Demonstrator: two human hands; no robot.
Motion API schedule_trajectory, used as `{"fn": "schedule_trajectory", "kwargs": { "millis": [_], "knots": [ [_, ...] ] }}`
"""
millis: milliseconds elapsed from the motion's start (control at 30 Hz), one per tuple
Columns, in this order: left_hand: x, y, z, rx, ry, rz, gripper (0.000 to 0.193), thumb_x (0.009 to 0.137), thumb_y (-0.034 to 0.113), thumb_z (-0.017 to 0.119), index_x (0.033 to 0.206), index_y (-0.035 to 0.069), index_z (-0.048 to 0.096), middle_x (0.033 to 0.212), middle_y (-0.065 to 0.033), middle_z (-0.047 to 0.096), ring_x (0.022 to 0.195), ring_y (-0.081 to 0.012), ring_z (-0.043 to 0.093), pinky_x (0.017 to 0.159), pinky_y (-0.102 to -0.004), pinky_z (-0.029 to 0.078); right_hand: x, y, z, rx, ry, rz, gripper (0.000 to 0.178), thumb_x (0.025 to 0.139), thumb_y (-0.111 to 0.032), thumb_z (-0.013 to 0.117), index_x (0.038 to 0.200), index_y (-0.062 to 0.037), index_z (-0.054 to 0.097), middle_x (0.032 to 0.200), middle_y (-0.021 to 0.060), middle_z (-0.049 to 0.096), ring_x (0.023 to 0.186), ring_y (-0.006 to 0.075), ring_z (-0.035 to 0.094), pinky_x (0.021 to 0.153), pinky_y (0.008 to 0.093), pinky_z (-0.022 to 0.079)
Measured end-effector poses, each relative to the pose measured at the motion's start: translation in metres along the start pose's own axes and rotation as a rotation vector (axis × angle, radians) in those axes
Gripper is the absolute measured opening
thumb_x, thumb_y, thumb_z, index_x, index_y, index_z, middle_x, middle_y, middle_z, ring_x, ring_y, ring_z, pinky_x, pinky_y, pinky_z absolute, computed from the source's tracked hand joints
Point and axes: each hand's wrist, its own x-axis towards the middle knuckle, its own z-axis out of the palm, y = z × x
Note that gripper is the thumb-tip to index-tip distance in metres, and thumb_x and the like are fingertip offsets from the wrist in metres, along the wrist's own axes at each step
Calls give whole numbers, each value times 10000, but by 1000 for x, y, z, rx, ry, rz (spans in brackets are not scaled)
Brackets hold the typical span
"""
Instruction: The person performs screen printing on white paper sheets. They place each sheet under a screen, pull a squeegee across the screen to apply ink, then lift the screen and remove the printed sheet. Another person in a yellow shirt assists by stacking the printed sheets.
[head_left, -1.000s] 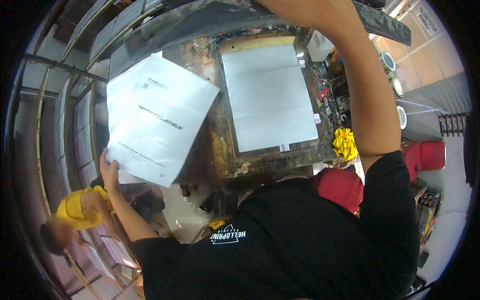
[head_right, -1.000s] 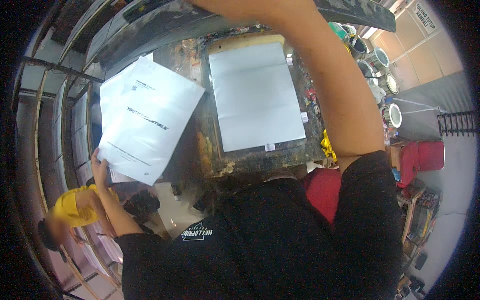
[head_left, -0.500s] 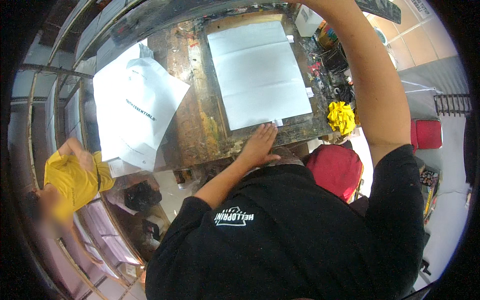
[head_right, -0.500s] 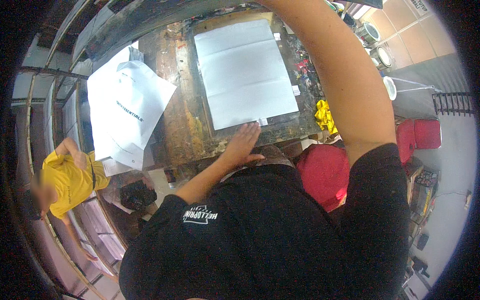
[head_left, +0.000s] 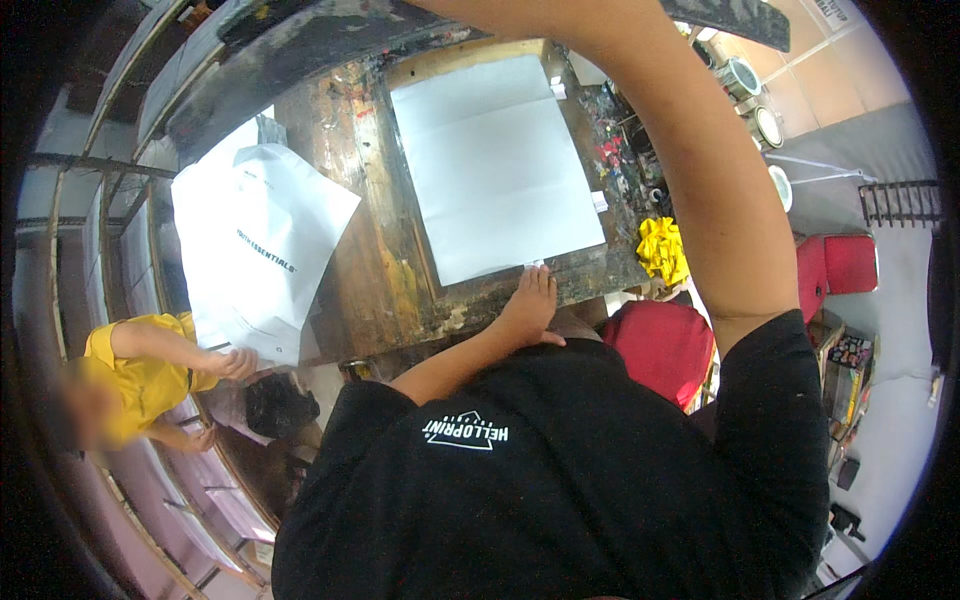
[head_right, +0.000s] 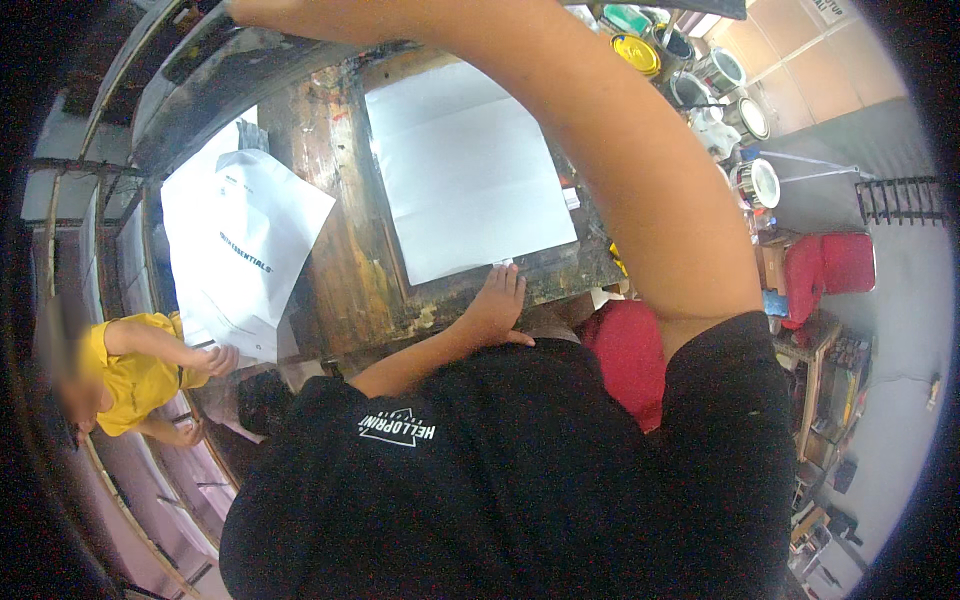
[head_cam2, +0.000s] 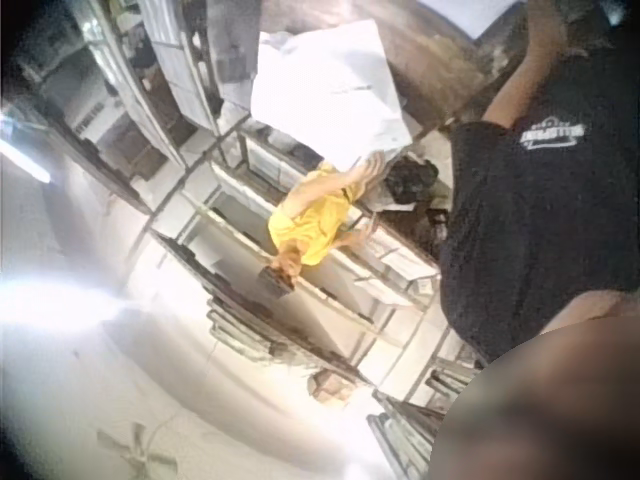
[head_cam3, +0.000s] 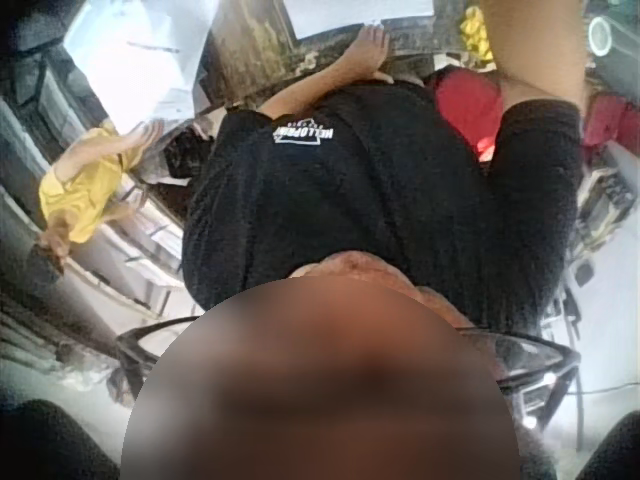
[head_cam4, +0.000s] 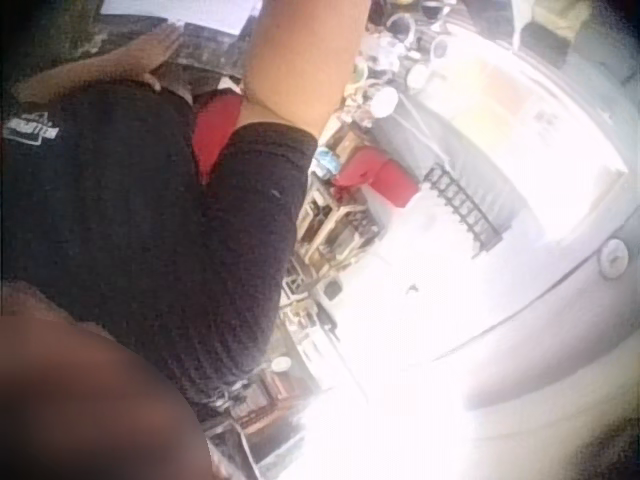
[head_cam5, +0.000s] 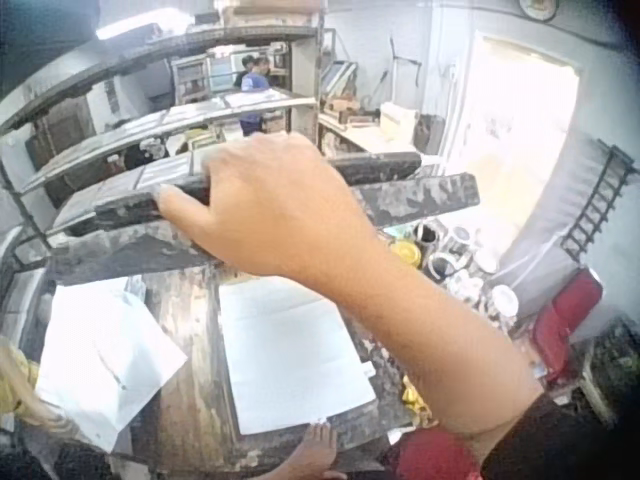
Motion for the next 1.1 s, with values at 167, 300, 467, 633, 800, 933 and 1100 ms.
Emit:
{"fn": "schedule_trajectory", "kwargs": {
  "millis": [167, 300, 467, 633, 800, 933, 1100],
  "knots": [
    [-5, -9, -21, -147, 15, -57, 1168, 752, 820, 630, 1460, -87, 431, 1451, -379, 433, 1393, -525, 402, 1177, -563, 319, 7, -27, -8, 36, -149, 36, 669, 924, -572, 533, 748, 56, 684, 730, 278, 672, 740, 450, 675, 764, 525, 524],
    [-45, -16, -81, -610, 449, -260, 1070, 801, 769, 649, 1499, -9, 420, 1457, -318, 471, 1426, -438, 416, 1197, -513, 329, -13, -21, -5, 7, -52, 30, 594, 925, -519, 583, 764, 47, 665, 745, 276, 671, 749, 450, 673, 753, 550, 506],
    [-178, -10, -212, -2093, 1410, 279, 1200, 881, 828, 469, 1577, -71, 87, 1624, -356, 149, 1466, -440, 347, 1238, -508, 270, -89, -47, 12, -130, -159, 19, 662, 931, -527, 612, 1316, 11, 581, 919, 175, 687, 839, 356, 627, 852, 452, 420],
    [-199, 25, -135, -2200, 1312, -451, 1293, 841, 919, 324, 1525, -156, 105, 1512, -366, 328, 1420, -472, 395, 1205, -501, 343, -214, -62, 35, 27, -690, -113, 402, 905, -490, 660, 1013, -105, 703, 1004, 105, 615, 1004, 299, 575, 848, 455, 435],
    [-171, -11, -2, -2390, 1011, -781, 1401, 773, 977, 338, 1563, -64, -168, 1608, -394, 58, 1476, -512, 268, 1182, -523, 346, -343, -63, 92, 269, -810, 184, 430, 923, -520, 646, 1119, -141, 704, 937, 122, 695, 947, 336, 667, 770, 465, 543],
    [-155, -32, 32, -2423, 898, -968, 1440, 729, 1009, 342, 1575, -35, -177, 1625, -385, 14, 1504, -512, 192, 1165, -535, 359, -396, -75, 130, 242, -736, 131, 432, 812, -377, 781, 1150, -123, 691, 954, 90, 666, 921, 308, 640, 776, 436, 557],
    [-142, -32, 20, -2357, 896, -1366, 1409, 716, 1025, 318, 1606, 39, -155, 1633, -364, 36, 1484, -523, 227, 1154, -532, 358, -374, -48, 180, 135, -651, 36, 603, 735, -331, 840, 1256, -107, 634, 1048, 76, 634, 998, 288, 611, 838, 432, 526]
  ]
}}
